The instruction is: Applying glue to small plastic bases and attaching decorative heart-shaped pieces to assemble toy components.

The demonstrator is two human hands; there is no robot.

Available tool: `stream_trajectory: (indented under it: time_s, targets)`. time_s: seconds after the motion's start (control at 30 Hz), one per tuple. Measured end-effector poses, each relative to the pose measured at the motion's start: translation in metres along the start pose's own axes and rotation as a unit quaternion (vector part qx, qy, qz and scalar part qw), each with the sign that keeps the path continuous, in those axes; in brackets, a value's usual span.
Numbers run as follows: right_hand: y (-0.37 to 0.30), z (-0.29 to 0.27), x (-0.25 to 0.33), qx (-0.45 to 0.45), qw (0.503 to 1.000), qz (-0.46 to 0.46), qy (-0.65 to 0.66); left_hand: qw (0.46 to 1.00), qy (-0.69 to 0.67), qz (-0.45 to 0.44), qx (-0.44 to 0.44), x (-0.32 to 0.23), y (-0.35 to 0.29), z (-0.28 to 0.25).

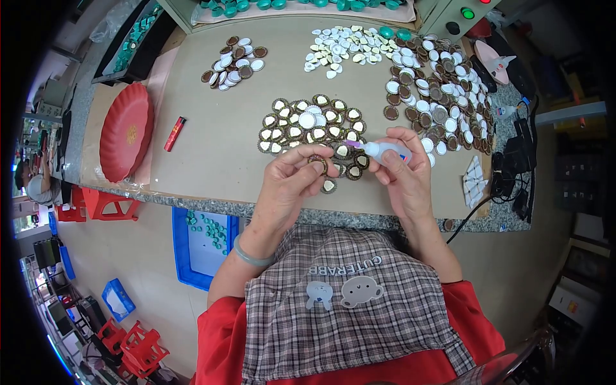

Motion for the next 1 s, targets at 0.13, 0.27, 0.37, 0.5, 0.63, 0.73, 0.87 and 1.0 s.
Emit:
stream_trajectory:
  time_s: [0.13, 0.27, 0.37, 0.5, 0.63, 0.73, 0.87, 1.0]
  targets:
    - [0.003, -0.009, 0.000, -0.022, 1.000, -0.007, -0.021, 0.999, -0.042, -0.010, -0.006, -0.002, -0.001, 0.006]
    - [0.004, -0.015, -0.002, -0.012, 0.999, 0.005, -0.033, 0.996, -0.079, -0.029, 0.011, -0.001, -0.003, 0.009]
    - [0.004, -0.011, 0.000, -0.002, 1.000, 0.002, -0.023, 0.997, -0.070, -0.025, 0.028, 0.001, -0.003, 0.006]
    - [0.003, -0.009, 0.003, 0.009, 1.000, -0.006, -0.026, 0.994, -0.098, -0.034, 0.042, -0.002, -0.004, 0.008]
    - [0.004, -0.010, 0.001, 0.007, 1.000, -0.002, -0.028, 0.997, -0.052, -0.044, 0.036, 0.001, -0.006, 0.008]
    - [0.001, -0.008, 0.002, 0.001, 0.999, -0.002, -0.035, 0.997, -0.050, -0.044, 0.043, 0.002, -0.006, 0.007]
    - [-0.004, -0.002, 0.015, -0.006, 0.993, -0.054, -0.104, 0.995, -0.073, -0.046, 0.058, 0.003, -0.008, 0.008]
    - [-0.011, 0.004, 0.024, 0.000, 0.975, -0.124, -0.184, 0.994, -0.091, -0.041, 0.041, 0.006, -0.007, 0.006]
Point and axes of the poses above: each hand's wrist, its own y-axis towards the middle knuckle, its own z-axis out of the palm, x = y × z, the point moved 6 cm from there along y, towards the middle knuckle, and after that the axes turned 2 degrees about y, right-handed, at the moved point
